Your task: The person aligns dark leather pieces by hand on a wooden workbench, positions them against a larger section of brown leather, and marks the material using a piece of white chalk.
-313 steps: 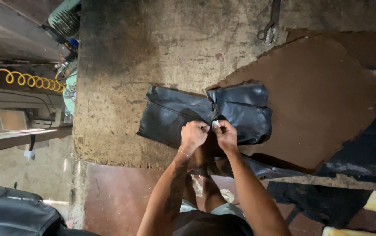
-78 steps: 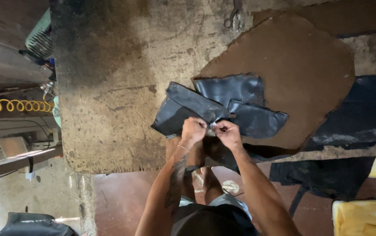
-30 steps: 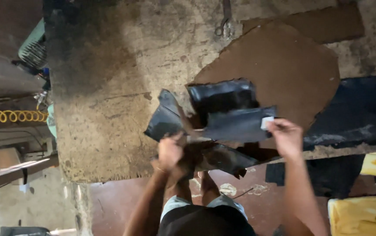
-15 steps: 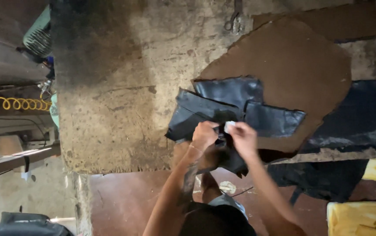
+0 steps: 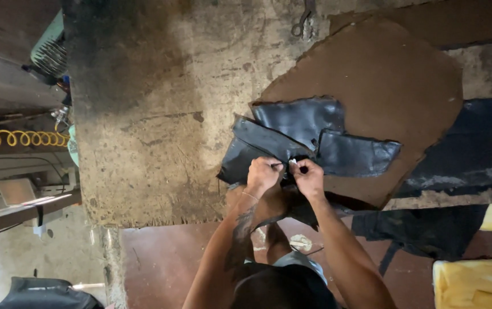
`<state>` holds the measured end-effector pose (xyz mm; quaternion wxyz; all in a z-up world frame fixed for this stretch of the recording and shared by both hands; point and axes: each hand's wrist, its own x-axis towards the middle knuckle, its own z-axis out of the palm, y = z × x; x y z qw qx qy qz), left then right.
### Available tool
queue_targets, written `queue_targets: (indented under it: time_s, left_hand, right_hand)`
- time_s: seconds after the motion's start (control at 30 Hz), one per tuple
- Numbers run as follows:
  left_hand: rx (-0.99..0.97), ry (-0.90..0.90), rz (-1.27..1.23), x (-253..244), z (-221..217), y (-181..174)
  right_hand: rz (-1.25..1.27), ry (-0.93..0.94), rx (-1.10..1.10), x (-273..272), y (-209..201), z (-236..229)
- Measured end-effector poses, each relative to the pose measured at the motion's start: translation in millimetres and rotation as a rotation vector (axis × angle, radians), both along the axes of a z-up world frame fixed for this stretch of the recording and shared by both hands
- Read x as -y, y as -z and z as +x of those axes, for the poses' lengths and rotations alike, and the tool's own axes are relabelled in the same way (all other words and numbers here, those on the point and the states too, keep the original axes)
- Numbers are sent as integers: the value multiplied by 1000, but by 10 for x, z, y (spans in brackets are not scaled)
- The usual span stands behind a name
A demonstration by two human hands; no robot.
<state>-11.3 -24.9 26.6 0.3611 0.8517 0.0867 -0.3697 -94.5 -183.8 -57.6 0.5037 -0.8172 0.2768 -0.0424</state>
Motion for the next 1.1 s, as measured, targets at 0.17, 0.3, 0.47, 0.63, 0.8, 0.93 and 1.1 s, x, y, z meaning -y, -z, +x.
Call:
queue_targets:
  time_s: [0.17,0.3,0.47,0.63,0.8,0.93,1.1]
  left_hand:
    - [149,-82,-85,-9,-84,200]
    - [184,-91,-21,-282,99,41]
    - [106,-132,-29,-275,67,-34]
    - [87,-138,-49,-290,50,-102]
    - [77,-151,-34,-285,44,-89]
    - [114,-179,-50,-319,57,-56]
    - [191,-236,67,-827,193,87]
  right_hand:
    - [-55,-60,81,-55,-144,10]
    - [130,-54,63,59,506,-64]
    - [201,16,-68,-58,41,102]
    - [130,8,-103,-116,-106,140]
    - [79,-21,-76,-130,-1,109]
    - [7,-79,-7,-125,-155,117]
    - [48,-172,0,69,-7,60]
